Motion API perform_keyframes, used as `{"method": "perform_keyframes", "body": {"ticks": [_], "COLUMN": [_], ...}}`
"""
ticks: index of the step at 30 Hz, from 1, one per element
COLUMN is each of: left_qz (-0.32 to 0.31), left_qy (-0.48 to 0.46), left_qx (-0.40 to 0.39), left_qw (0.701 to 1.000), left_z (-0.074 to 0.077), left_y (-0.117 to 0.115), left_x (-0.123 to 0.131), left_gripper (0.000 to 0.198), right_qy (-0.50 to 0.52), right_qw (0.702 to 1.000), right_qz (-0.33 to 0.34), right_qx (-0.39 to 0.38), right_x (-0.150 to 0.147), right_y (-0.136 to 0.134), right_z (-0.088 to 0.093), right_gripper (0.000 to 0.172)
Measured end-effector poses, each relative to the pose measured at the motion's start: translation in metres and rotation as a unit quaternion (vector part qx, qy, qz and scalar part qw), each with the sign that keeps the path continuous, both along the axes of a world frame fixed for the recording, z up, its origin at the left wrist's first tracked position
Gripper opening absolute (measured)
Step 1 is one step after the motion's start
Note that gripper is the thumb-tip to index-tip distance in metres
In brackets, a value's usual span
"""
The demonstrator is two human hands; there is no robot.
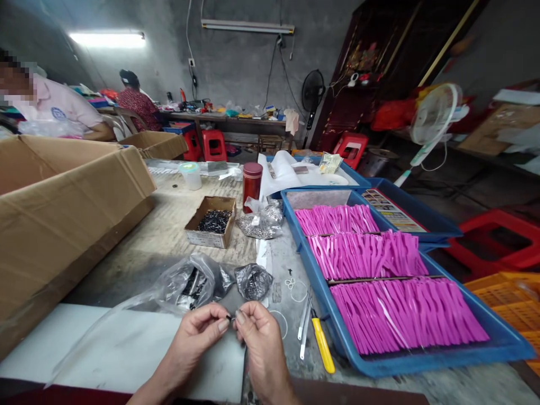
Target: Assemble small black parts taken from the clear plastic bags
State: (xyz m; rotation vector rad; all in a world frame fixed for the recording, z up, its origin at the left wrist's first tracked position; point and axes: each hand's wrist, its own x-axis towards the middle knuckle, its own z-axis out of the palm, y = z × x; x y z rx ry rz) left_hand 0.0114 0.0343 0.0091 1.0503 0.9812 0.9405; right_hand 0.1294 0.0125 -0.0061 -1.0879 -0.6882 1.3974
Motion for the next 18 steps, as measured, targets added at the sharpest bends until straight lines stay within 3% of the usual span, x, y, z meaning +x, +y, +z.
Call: {"method": "perform_keyframes", "body": {"ticks": [18], "left_qz": [0.017], "left_qy": [0.018], "left_qx": [0.040], "left_qw": [0.999], "left_z": [-0.0050], "left_y": [-0.0008], "left_x": [0.0016], "left_gripper": [0.010], "right_qy": [0.055], "right_qw": [0.998], "right_qz": [-0.003], "right_qx": [-0.005], "right_x": [-0.0040], "right_y": [-0.0010], "right_z": [-0.0016], "right_gripper": [0.021]}}
